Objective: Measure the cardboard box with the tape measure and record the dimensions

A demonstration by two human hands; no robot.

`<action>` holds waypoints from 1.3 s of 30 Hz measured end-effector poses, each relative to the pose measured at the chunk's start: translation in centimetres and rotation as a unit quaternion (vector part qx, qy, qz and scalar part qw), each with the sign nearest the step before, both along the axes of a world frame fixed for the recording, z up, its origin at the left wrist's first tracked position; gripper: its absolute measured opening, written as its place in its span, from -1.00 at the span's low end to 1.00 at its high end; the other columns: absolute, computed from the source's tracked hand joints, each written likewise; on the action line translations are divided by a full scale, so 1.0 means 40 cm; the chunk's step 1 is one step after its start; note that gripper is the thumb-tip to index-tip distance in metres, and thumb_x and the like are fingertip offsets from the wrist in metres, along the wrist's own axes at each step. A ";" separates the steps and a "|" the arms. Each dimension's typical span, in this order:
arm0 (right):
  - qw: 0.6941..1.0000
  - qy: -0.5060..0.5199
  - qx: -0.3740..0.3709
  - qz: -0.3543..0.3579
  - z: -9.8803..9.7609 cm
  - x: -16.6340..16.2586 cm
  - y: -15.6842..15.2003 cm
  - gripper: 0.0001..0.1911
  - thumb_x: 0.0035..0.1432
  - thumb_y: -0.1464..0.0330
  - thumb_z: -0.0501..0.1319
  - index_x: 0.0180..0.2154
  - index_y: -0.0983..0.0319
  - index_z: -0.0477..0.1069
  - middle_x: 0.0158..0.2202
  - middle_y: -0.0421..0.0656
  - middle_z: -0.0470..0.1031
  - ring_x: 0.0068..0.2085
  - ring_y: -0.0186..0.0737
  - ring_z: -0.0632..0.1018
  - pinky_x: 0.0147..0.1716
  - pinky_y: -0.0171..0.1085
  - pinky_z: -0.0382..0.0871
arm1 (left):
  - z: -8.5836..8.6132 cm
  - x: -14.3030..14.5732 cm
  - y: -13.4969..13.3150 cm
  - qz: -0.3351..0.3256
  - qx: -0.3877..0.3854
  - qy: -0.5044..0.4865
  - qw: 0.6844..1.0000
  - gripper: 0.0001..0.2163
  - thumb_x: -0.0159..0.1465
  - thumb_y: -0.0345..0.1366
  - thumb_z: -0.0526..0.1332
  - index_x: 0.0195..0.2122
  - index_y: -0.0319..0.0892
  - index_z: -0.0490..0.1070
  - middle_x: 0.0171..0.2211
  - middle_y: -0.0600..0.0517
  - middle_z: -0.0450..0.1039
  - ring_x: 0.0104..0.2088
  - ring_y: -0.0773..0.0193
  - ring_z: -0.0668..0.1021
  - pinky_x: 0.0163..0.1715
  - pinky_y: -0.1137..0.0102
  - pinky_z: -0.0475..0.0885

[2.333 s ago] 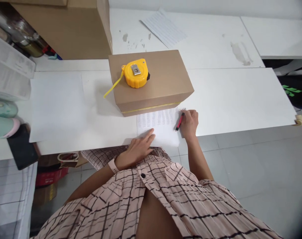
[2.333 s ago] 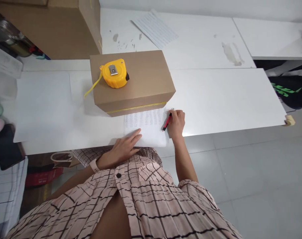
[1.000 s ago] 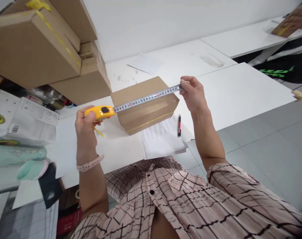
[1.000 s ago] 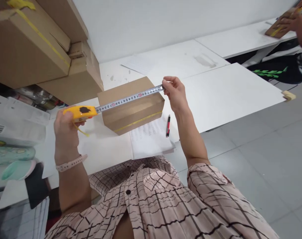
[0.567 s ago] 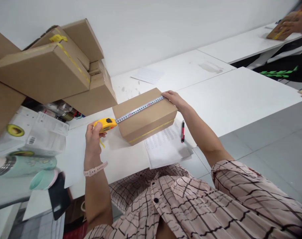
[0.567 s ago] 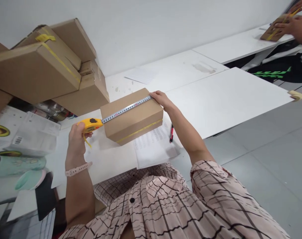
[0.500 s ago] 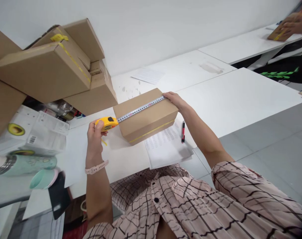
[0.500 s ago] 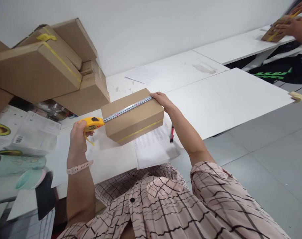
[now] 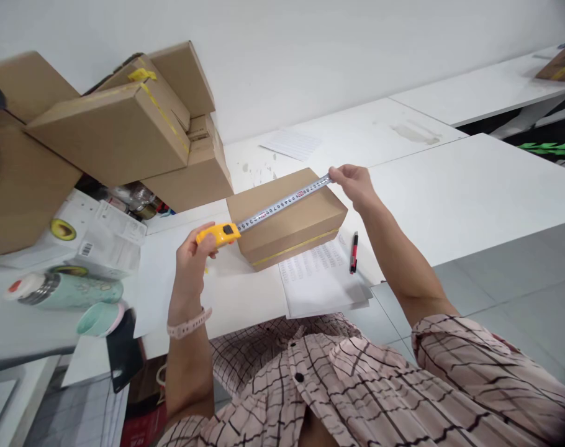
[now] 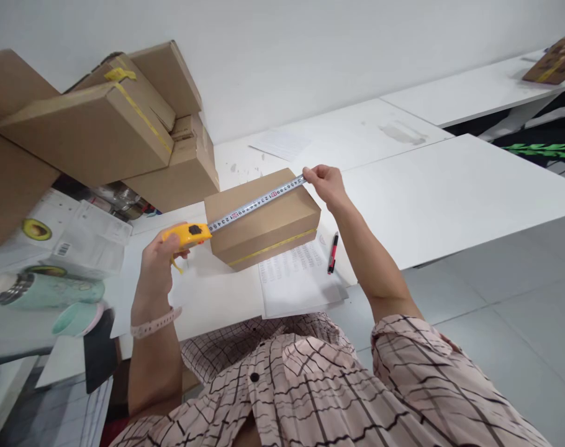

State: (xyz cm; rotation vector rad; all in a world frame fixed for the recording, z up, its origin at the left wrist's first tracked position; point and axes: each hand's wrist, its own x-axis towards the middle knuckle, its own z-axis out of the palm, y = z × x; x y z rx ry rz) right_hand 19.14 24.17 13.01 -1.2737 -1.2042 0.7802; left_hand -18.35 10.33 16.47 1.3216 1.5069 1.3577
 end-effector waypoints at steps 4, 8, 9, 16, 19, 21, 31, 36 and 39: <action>0.995 0.031 0.087 0.032 0.079 -0.009 -0.002 -0.70 0.29 0.16 0.29 -0.40 0.21 0.41 -0.41 -0.21 0.45 -0.28 -0.30 0.49 -0.22 -0.22 0.40 | -0.022 0.094 -0.131 -0.237 -0.132 -0.088 0.959 -0.44 0.11 0.00 0.42 0.10 -0.10 0.47 -0.16 -0.10 0.58 -0.39 0.24 0.55 -0.48 0.39 0.46; 0.980 -0.052 0.056 0.186 0.137 -0.092 0.013 -0.76 0.21 0.23 0.37 -0.40 0.23 0.46 -0.37 -0.17 0.51 -0.24 -0.25 0.50 -0.12 -0.17 0.41 | -0.097 0.254 -0.213 -0.435 -0.249 -0.260 0.825 -0.28 -0.03 -0.05 0.54 0.17 0.00 0.38 0.01 -0.11 0.50 -0.16 0.08 0.60 -0.25 0.26 0.58; 0.971 -0.083 0.041 0.221 0.142 -0.116 0.027 -0.76 0.17 0.24 0.40 -0.42 0.23 0.47 -0.35 -0.16 0.53 -0.24 -0.23 0.50 -0.09 -0.15 0.40 | -0.110 0.288 -0.216 -0.443 -0.253 -0.278 0.814 -0.23 -0.05 -0.07 0.55 0.20 0.02 0.35 0.03 -0.10 0.48 -0.11 0.06 0.59 -0.21 0.23 0.59; 0.949 -0.225 -0.033 0.218 0.099 -0.205 0.188 -0.68 0.27 0.24 0.29 -0.51 0.22 0.44 -0.45 -0.15 0.47 -0.33 -0.22 0.40 -0.07 -0.14 0.30 | -0.094 0.375 -0.130 -0.403 -0.218 -0.340 0.821 -0.18 0.12 0.07 0.38 0.31 -0.09 0.07 -0.34 0.03 0.53 -0.53 0.21 0.59 -0.55 0.34 0.54; 0.939 -0.281 -0.057 0.192 0.074 -0.208 0.220 -0.59 0.31 0.23 0.24 -0.57 0.20 0.34 -0.55 -0.21 0.34 -0.37 -0.24 0.33 -0.13 -0.18 0.24 | -0.085 0.388 -0.129 -0.398 -0.231 -0.328 0.825 -0.20 0.12 0.09 0.36 0.28 -0.13 0.07 -0.41 0.04 0.53 -0.58 0.22 0.57 -0.59 0.39 0.49; 0.926 -0.312 -0.058 0.204 0.066 -0.208 0.220 -0.53 0.36 0.18 0.17 -0.60 0.18 0.26 -0.57 -0.23 0.27 -0.40 -0.26 0.29 -0.20 -0.22 0.20 | -0.084 0.406 -0.145 -0.395 -0.240 -0.322 0.826 -0.22 0.13 0.08 0.37 0.26 -0.14 0.08 -0.39 0.04 0.53 -0.57 0.23 0.58 -0.58 0.39 0.48; 0.871 -0.429 -0.094 0.220 0.089 -0.227 0.195 -0.45 0.19 -0.17 0.16 -0.41 0.18 0.46 -0.31 -0.12 0.55 -0.23 -0.14 0.49 -0.22 -0.20 0.23 | -0.068 0.473 -0.168 -0.372 -0.249 -0.321 0.835 -0.42 0.13 0.04 0.40 0.02 -0.14 0.22 -0.20 -0.02 0.50 -0.51 0.31 0.59 -0.41 0.32 0.54; 0.847 -0.483 -0.084 0.207 0.078 -0.244 0.208 -0.33 0.14 -0.25 0.12 -0.19 0.18 0.61 -0.07 -0.02 0.62 0.02 0.05 0.54 0.13 0.01 0.16 | -0.061 0.497 -0.165 -0.357 -0.245 -0.315 0.845 -0.38 0.11 0.06 0.40 0.02 -0.13 0.17 -0.17 -0.04 0.49 -0.52 0.32 0.58 -0.42 0.31 0.53; 0.840 -0.494 -0.083 0.206 0.076 -0.248 0.209 -0.28 0.15 -0.26 0.09 -0.15 0.20 0.61 -0.04 0.03 0.62 0.06 0.09 0.53 0.19 0.08 0.10 | -0.062 0.503 -0.166 -0.354 -0.248 -0.314 0.845 -0.35 0.08 0.08 0.42 0.03 -0.13 0.16 -0.18 -0.03 0.49 -0.53 0.33 0.57 -0.43 0.32 0.52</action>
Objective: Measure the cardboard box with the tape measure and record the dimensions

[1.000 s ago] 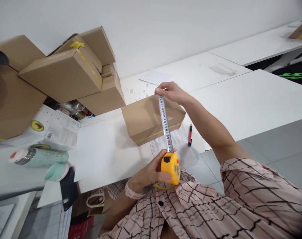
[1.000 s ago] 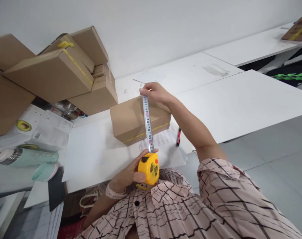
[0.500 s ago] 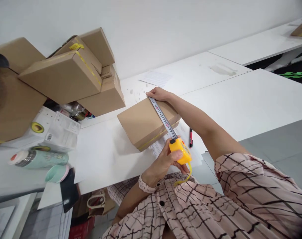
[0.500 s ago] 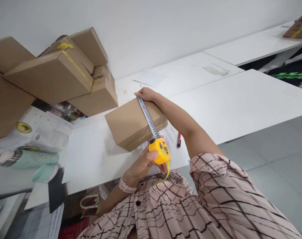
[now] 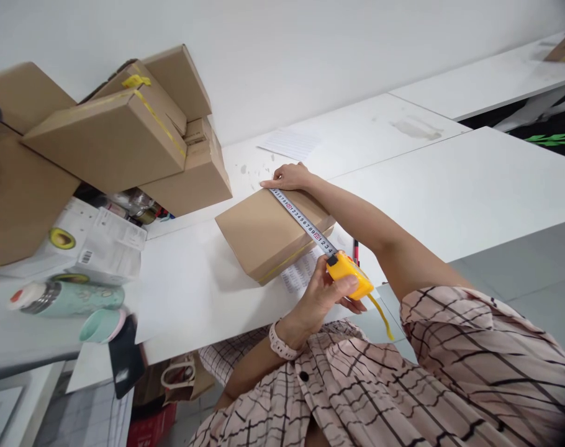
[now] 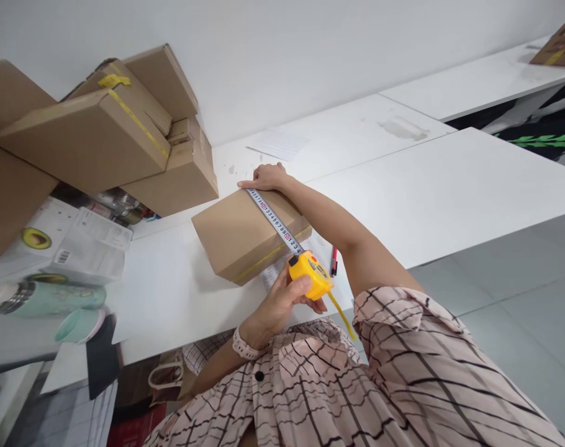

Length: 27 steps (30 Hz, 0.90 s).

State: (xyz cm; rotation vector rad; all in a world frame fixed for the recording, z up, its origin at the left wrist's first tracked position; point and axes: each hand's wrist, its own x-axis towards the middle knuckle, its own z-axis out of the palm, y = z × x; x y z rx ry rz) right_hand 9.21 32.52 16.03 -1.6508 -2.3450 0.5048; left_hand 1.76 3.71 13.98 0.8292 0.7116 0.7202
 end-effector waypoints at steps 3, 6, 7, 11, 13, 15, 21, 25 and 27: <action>1.000 -0.001 0.000 -0.003 0.001 -0.002 -0.003 -0.28 0.15 -0.25 0.10 -0.12 0.22 0.61 -0.04 0.05 0.62 0.05 0.10 0.54 0.19 0.08 0.11 | -0.002 -0.001 -0.002 0.007 -0.003 0.004 1.000 -0.34 0.07 0.08 0.42 0.04 -0.14 0.18 -0.20 -0.02 0.48 -0.52 0.32 0.55 -0.43 0.30 0.52; 1.000 0.001 0.003 -0.007 -0.001 -0.006 -0.005 -0.28 0.15 -0.25 0.11 -0.13 0.23 0.62 -0.04 0.06 0.62 0.06 0.12 0.54 0.20 0.10 0.12 | -0.008 0.001 -0.001 0.022 -0.006 0.001 1.000 -0.34 0.05 0.08 0.44 0.03 -0.13 0.21 -0.17 -0.05 0.47 -0.43 0.26 0.57 -0.41 0.29 0.52; 1.000 0.001 0.004 -0.008 -0.003 -0.007 -0.005 -0.28 0.15 -0.25 0.11 -0.13 0.22 0.62 -0.03 0.06 0.62 0.06 0.12 0.54 0.20 0.10 0.13 | -0.011 0.004 0.000 0.030 -0.006 -0.003 1.000 -0.35 0.05 0.06 0.45 0.02 -0.13 0.23 -0.15 -0.06 0.46 -0.37 0.22 0.58 -0.39 0.28 0.53; 0.999 0.037 -0.008 0.002 -0.002 0.001 -0.006 -0.19 0.17 -0.31 0.01 -0.14 0.23 0.62 -0.01 0.08 0.62 0.07 0.16 0.54 0.20 0.11 0.19 | -0.024 0.009 0.006 0.085 0.014 -0.014 0.996 -0.46 0.04 -0.03 0.48 -0.06 -0.16 0.33 -0.14 -0.05 0.47 -0.14 0.15 0.57 -0.14 0.28 0.51; 0.992 0.122 -0.022 0.013 0.009 0.026 -0.012 -0.11 0.19 -0.34 -0.11 -0.06 0.21 0.60 0.04 0.07 0.60 0.09 0.14 0.54 0.18 0.07 0.26 | -0.027 -0.010 0.000 0.086 0.040 -0.001 0.996 -0.50 0.04 -0.08 0.48 -0.09 -0.16 0.36 -0.16 -0.03 0.49 -0.16 0.18 0.56 -0.11 0.30 0.49; 0.971 0.240 -0.016 0.010 0.025 0.069 -0.030 -0.04 0.21 -0.35 -0.23 0.04 0.20 0.55 0.08 0.05 0.58 0.11 0.08 0.54 0.17 0.01 0.32 | -0.025 -0.053 -0.021 0.076 0.094 0.038 0.992 -0.50 0.02 -0.11 0.50 -0.08 -0.15 0.39 -0.17 -0.02 0.51 -0.19 0.18 0.55 -0.14 0.32 0.50; 0.912 0.402 -0.001 -0.080 -0.007 0.250 -0.198 0.05 0.17 -0.38 -0.28 0.17 0.22 0.46 0.11 0.10 0.56 0.14 0.05 0.55 0.18 0.02 0.39 | -0.067 -0.252 -0.118 0.280 0.306 0.158 0.896 -0.21 -0.09 -0.05 0.53 0.17 -0.11 0.34 0.20 -0.19 0.35 0.08 -0.05 0.50 -0.07 0.25 0.55; 0.912 0.398 -0.067 -0.070 -0.077 0.290 -0.340 -0.03 0.19 -0.35 -0.25 0.36 0.04 0.22 0.32 -0.01 0.39 0.28 0.10 0.45 0.24 0.12 0.34 | -0.148 -0.319 -0.118 0.397 0.263 0.169 0.863 -0.32 -0.02 -0.03 0.50 0.11 -0.12 0.40 0.17 -0.16 0.39 0.06 0.02 0.52 -0.09 0.32 0.55; 0.927 0.367 -0.066 -0.039 -0.082 0.281 -0.383 -0.12 0.23 -0.32 -0.21 0.40 -0.06 0.14 0.43 -0.15 0.22 0.39 0.07 0.31 0.33 0.11 0.24 | -0.167 -0.329 -0.093 0.412 0.228 0.126 0.874 -0.40 0.00 0.01 0.48 0.03 -0.11 0.43 0.05 -0.12 0.49 -0.04 0.06 0.57 -0.18 0.33 0.57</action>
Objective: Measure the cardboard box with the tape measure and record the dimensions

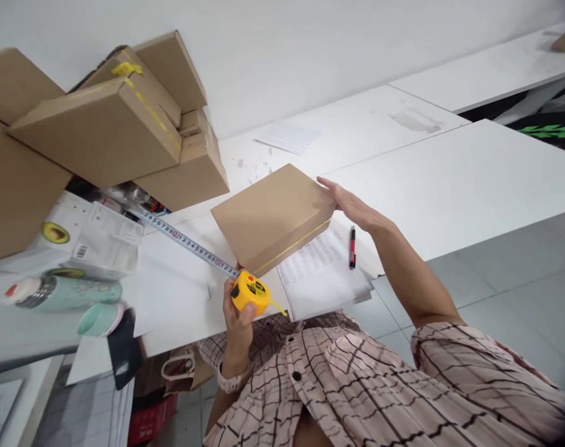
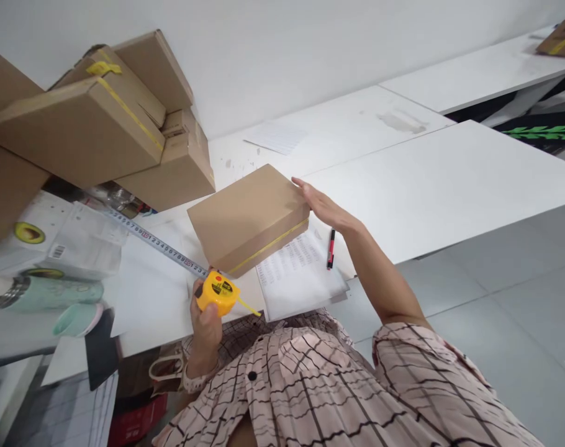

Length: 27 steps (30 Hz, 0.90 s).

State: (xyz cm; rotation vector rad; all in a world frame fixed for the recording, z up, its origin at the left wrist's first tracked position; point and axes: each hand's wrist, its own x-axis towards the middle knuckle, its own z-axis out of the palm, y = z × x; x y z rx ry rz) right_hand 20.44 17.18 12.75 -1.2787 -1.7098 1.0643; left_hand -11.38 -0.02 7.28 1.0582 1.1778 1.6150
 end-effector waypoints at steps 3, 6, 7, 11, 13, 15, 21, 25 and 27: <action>0.993 -0.092 0.073 -0.006 0.044 -0.029 -0.019 -0.19 0.28 -0.27 -0.12 0.39 -0.05 0.18 0.47 -0.21 0.13 0.45 0.06 0.19 0.40 0.07 0.10 | 0.032 -0.015 0.057 -0.001 0.036 -0.033 0.999 -0.49 0.01 0.01 0.48 -0.06 -0.07 0.45 0.03 -0.09 0.53 -0.02 0.05 0.58 -0.18 0.31 0.57; 0.970 -0.196 0.134 -0.060 0.110 -0.063 0.003 -0.26 0.34 -0.20 -0.14 0.29 0.04 0.35 0.38 -0.08 0.29 0.33 0.16 0.36 0.27 0.09 0.24 | 0.106 -0.042 0.128 -0.017 0.097 -0.027 0.995 -0.54 -0.02 0.01 0.49 -0.17 -0.05 0.43 0.02 -0.06 0.55 0.07 0.03 0.55 -0.11 0.28 0.56; 0.960 -0.227 0.141 -0.079 0.128 -0.075 0.015 -0.27 0.35 -0.17 -0.15 0.23 0.07 0.42 0.31 -0.04 0.38 0.25 0.18 0.43 0.19 0.09 0.30 | 0.129 -0.052 0.151 -0.021 0.105 -0.026 0.994 -0.53 -0.04 0.02 0.50 -0.20 -0.06 0.42 0.00 -0.06 0.56 0.06 0.03 0.55 -0.11 0.27 0.56; 0.921 -0.313 0.195 -0.127 0.164 -0.133 0.068 -0.32 0.39 -0.08 -0.18 -0.01 0.16 0.56 0.08 0.05 0.54 0.11 0.20 0.45 0.01 0.04 0.31 | 0.181 -0.067 0.201 -0.004 0.094 -0.016 0.995 -0.50 -0.02 0.08 0.46 -0.19 -0.11 0.41 -0.02 -0.11 0.56 0.00 0.06 0.57 -0.15 0.30 0.56; 0.907 -0.326 0.240 -0.114 0.170 -0.167 0.096 -0.35 0.43 0.01 -0.20 -0.06 0.19 0.56 0.05 0.06 0.56 0.13 0.18 0.41 0.03 0.02 0.26 | 0.190 -0.054 0.188 0.008 0.112 0.022 0.993 -0.52 0.01 0.02 0.46 -0.14 -0.12 0.41 0.08 -0.13 0.52 -0.01 0.11 0.56 -0.16 0.35 0.54; 0.905 -0.327 0.256 -0.088 0.176 -0.201 0.126 -0.39 0.46 0.12 -0.22 -0.09 0.22 0.55 -0.01 0.07 0.58 0.07 0.12 0.44 0.03 -0.02 0.23 | 0.190 -0.028 0.158 -0.024 0.136 0.069 0.988 -0.48 0.01 -0.05 0.48 -0.06 -0.12 0.41 0.18 -0.14 0.45 -0.05 0.15 0.56 -0.20 0.40 0.52; 0.910 -0.335 0.224 -0.097 0.187 -0.267 0.220 -0.31 0.47 0.12 -0.30 -0.16 0.28 0.54 -0.15 0.11 0.61 -0.07 0.12 0.54 0.05 0.02 0.17 | 0.127 0.077 0.110 -0.273 0.007 0.084 0.958 -0.41 0.03 -0.02 0.48 0.03 -0.14 0.40 0.14 -0.16 0.48 -0.15 0.15 0.55 -0.19 0.33 0.48; 0.918 -0.327 0.208 -0.081 0.191 -0.280 0.252 -0.16 0.44 -0.03 -0.38 -0.24 0.25 0.57 -0.25 0.05 0.62 -0.07 0.13 0.56 0.13 0.10 0.14 | 0.072 0.118 0.131 -0.313 -0.054 0.077 0.945 -0.42 0.01 0.00 0.50 -0.03 -0.15 0.38 0.17 -0.19 0.48 -0.05 0.06 0.53 -0.06 0.24 0.43; 0.921 -0.322 0.203 -0.080 0.193 -0.283 0.258 -0.13 0.42 -0.08 -0.39 -0.25 0.24 0.58 -0.30 0.02 0.60 -0.08 0.12 0.58 0.15 0.12 0.13 | 0.059 0.126 0.140 -0.330 -0.064 0.090 0.938 -0.45 0.01 -0.03 0.51 -0.07 -0.15 0.37 0.16 -0.18 0.49 -0.02 0.05 0.52 -0.01 0.22 0.40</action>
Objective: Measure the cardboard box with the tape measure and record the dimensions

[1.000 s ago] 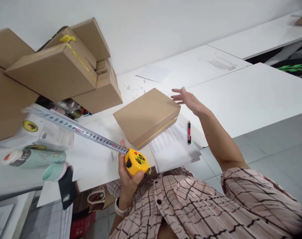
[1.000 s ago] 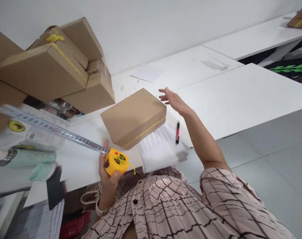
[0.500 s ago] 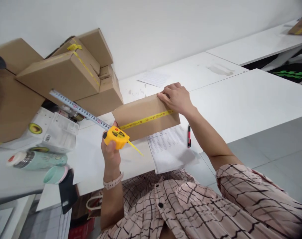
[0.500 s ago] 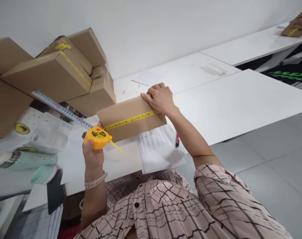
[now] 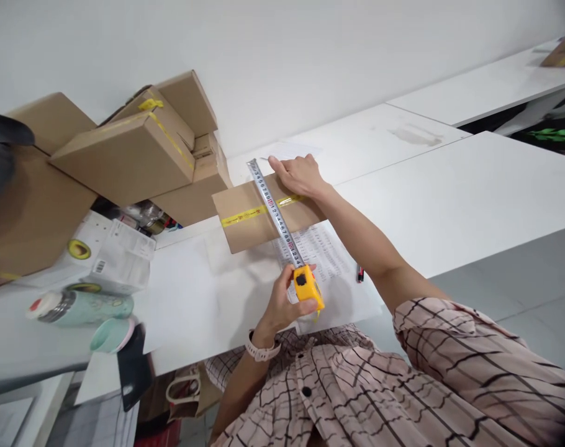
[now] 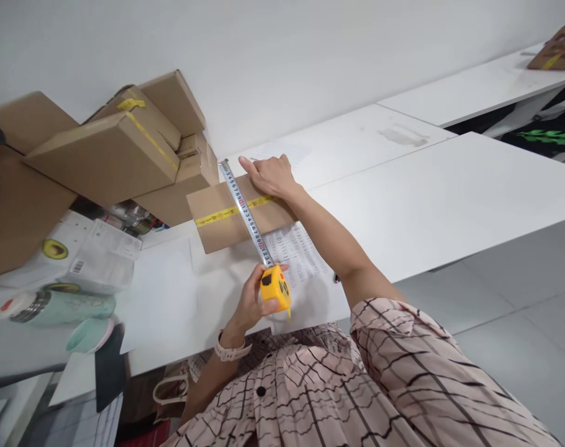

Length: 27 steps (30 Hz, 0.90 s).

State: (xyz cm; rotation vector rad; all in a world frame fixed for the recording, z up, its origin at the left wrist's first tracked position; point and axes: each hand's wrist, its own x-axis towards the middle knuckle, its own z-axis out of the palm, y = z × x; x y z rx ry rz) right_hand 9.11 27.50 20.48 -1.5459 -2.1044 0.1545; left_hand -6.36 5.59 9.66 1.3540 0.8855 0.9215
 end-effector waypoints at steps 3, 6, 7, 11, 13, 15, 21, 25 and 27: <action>1.000 0.005 -0.001 -0.001 0.002 -0.004 0.004 -0.09 0.39 -0.14 -0.40 -0.25 0.24 0.59 -0.32 0.02 0.59 -0.09 0.12 0.58 0.17 0.15 0.12 | -0.009 0.003 0.006 -0.022 -0.009 0.007 1.000 -0.47 0.01 -0.04 0.51 -0.10 -0.16 0.37 0.13 -0.18 0.51 0.03 0.02 0.51 0.03 0.21 0.36; 1.000 0.004 0.002 -0.001 0.000 -0.008 0.012 -0.07 0.38 -0.16 -0.40 -0.22 0.25 0.59 -0.30 0.03 0.59 -0.08 0.13 0.58 0.18 0.18 0.11 | -0.023 0.002 0.007 -0.035 -0.023 -0.010 0.999 -0.46 0.01 -0.03 0.51 -0.09 -0.17 0.38 0.11 -0.20 0.52 0.10 -0.03 0.50 0.06 0.19 0.35; 1.000 0.003 0.002 -0.001 -0.002 -0.009 0.015 -0.07 0.37 -0.16 -0.40 -0.19 0.24 0.59 -0.30 0.03 0.59 -0.08 0.14 0.58 0.19 0.20 0.09 | -0.028 0.002 0.006 -0.036 -0.027 -0.014 0.999 -0.46 0.01 -0.02 0.51 -0.09 -0.17 0.38 0.11 -0.20 0.52 0.12 -0.04 0.49 0.06 0.18 0.36; 1.000 0.003 0.001 -0.003 -0.012 -0.013 0.032 -0.08 0.35 -0.19 -0.38 -0.07 0.23 0.58 -0.29 0.03 0.59 -0.04 0.17 0.56 0.21 0.25 0.04 | -0.048 0.002 0.003 -0.032 -0.036 -0.017 0.999 -0.45 0.00 -0.04 0.52 -0.07 -0.16 0.40 0.10 -0.19 0.52 0.15 -0.06 0.49 0.10 0.17 0.35; 1.000 0.002 0.003 -0.007 -0.016 -0.015 0.038 -0.08 0.34 -0.21 -0.36 -0.06 0.24 0.57 -0.27 0.04 0.59 -0.03 0.19 0.54 0.20 0.25 0.05 | -0.052 0.003 0.003 -0.029 -0.039 -0.018 0.999 -0.45 0.00 -0.05 0.53 -0.07 -0.16 0.40 0.10 -0.19 0.52 0.15 -0.06 0.49 0.11 0.17 0.35; 1.000 0.000 0.004 -0.012 -0.017 -0.017 0.039 -0.09 0.34 -0.22 -0.33 -0.06 0.26 0.57 -0.25 0.05 0.59 -0.02 0.20 0.53 0.19 0.24 0.06 | -0.053 0.005 0.003 -0.028 -0.044 -0.022 0.998 -0.44 0.00 -0.05 0.53 -0.06 -0.15 0.40 0.09 -0.18 0.53 0.14 -0.05 0.50 0.11 0.16 0.36; 1.000 -0.011 0.010 -0.023 -0.020 -0.024 0.039 -0.13 0.34 -0.21 -0.24 -0.06 0.30 0.56 -0.22 0.09 0.59 -0.03 0.22 0.52 0.16 0.23 0.10 | -0.058 0.011 0.005 -0.043 -0.050 -0.023 0.998 -0.42 0.02 -0.08 0.53 -0.01 -0.15 0.38 0.06 -0.16 0.52 0.09 -0.01 0.53 0.08 0.18 0.39; 0.999 -0.018 0.012 -0.028 -0.030 -0.027 0.051 -0.15 0.35 -0.18 -0.24 -0.01 0.31 0.54 -0.20 0.10 0.57 -0.01 0.25 0.50 0.17 0.25 0.06 | -0.065 0.013 0.002 -0.040 -0.061 -0.030 0.997 -0.41 0.01 -0.08 0.54 -0.01 -0.15 0.36 0.00 -0.14 0.53 0.04 0.00 0.55 0.00 0.21 0.44; 0.999 -0.022 0.010 -0.031 -0.034 -0.029 0.056 -0.15 0.36 -0.18 -0.25 0.02 0.31 0.52 -0.18 0.10 0.55 0.00 0.25 0.49 0.18 0.26 0.04 | -0.067 0.013 0.000 -0.039 -0.066 -0.027 0.997 -0.40 0.00 -0.07 0.54 -0.02 -0.16 0.36 -0.03 -0.13 0.54 0.03 0.01 0.56 -0.01 0.23 0.45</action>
